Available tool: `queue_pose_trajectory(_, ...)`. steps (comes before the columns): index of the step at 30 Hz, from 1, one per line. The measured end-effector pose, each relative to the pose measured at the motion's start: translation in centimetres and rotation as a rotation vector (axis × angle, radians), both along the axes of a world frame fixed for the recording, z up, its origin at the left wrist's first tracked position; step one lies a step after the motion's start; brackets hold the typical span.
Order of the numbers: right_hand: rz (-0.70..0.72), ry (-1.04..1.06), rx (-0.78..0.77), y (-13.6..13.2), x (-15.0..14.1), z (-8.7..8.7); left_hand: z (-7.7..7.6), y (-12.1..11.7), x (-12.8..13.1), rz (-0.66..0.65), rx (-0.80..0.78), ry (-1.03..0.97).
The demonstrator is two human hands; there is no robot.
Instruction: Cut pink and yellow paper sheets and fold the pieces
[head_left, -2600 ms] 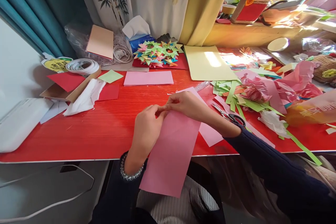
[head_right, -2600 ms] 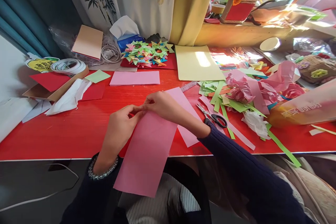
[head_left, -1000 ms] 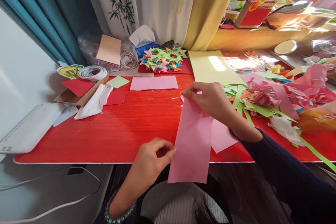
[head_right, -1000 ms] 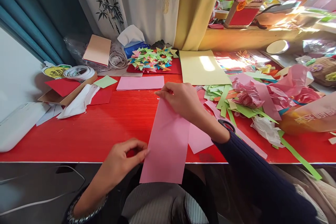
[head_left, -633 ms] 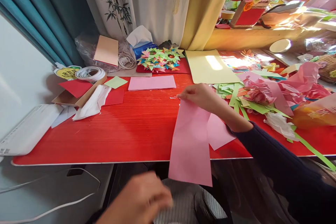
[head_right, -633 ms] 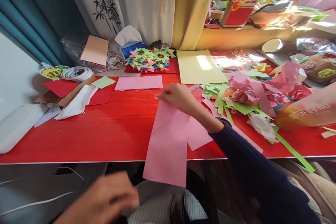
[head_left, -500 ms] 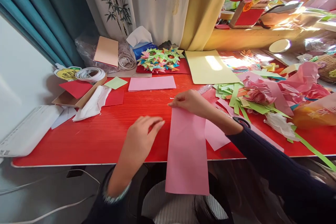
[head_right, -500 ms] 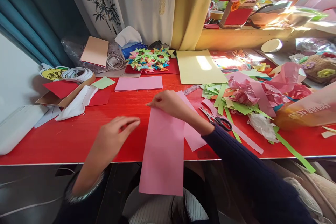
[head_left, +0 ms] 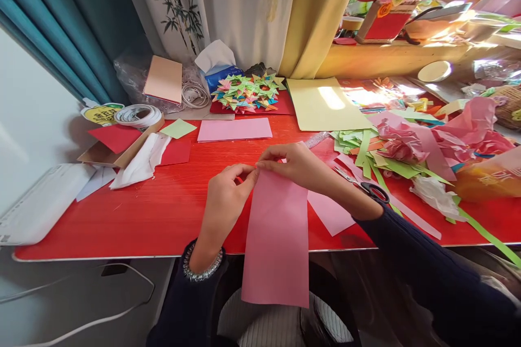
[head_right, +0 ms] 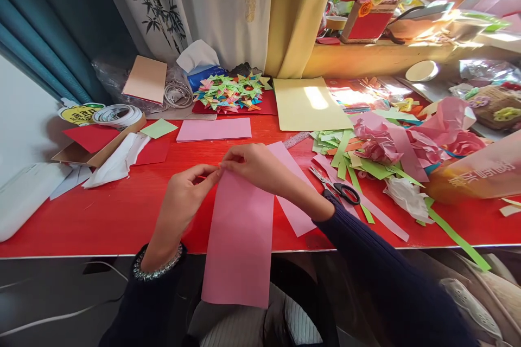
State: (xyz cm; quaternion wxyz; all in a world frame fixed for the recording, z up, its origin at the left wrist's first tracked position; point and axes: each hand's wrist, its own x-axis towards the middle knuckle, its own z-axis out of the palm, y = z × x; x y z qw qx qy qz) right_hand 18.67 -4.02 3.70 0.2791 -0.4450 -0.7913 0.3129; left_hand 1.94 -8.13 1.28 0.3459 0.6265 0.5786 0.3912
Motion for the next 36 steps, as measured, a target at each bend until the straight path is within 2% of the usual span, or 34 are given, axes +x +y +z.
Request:
queue_pose_trajectory(3,-0.005,-0.013,0.047,-0.4,-0.4,0.1,0.0,0.0,0.1,0.011,0.023,-0.038)
queue_pose_trajectory(14,-0.163,-0.088,0.197,-1.1,-1.0,0.3,-0.4,-0.5,-0.1,-0.048,-0.034,-0.264)
queue_pose_trajectory(25,-0.279,-0.081,0.333,0.0,0.6,0.4,-0.8,-2.4,-0.7,-0.077,-0.173,-0.264)
queue_pose_trajectory(31,-0.338,-0.108,0.347,0.6,1.6,0.8,-1.4,-4.1,-1.7,-0.127,-0.207,-0.215)
queue_pose_trajectory(36,-0.355,-0.128,0.335,1.2,2.4,0.6,-1.4,-5.8,-2.5,-0.165,-0.307,-0.171)
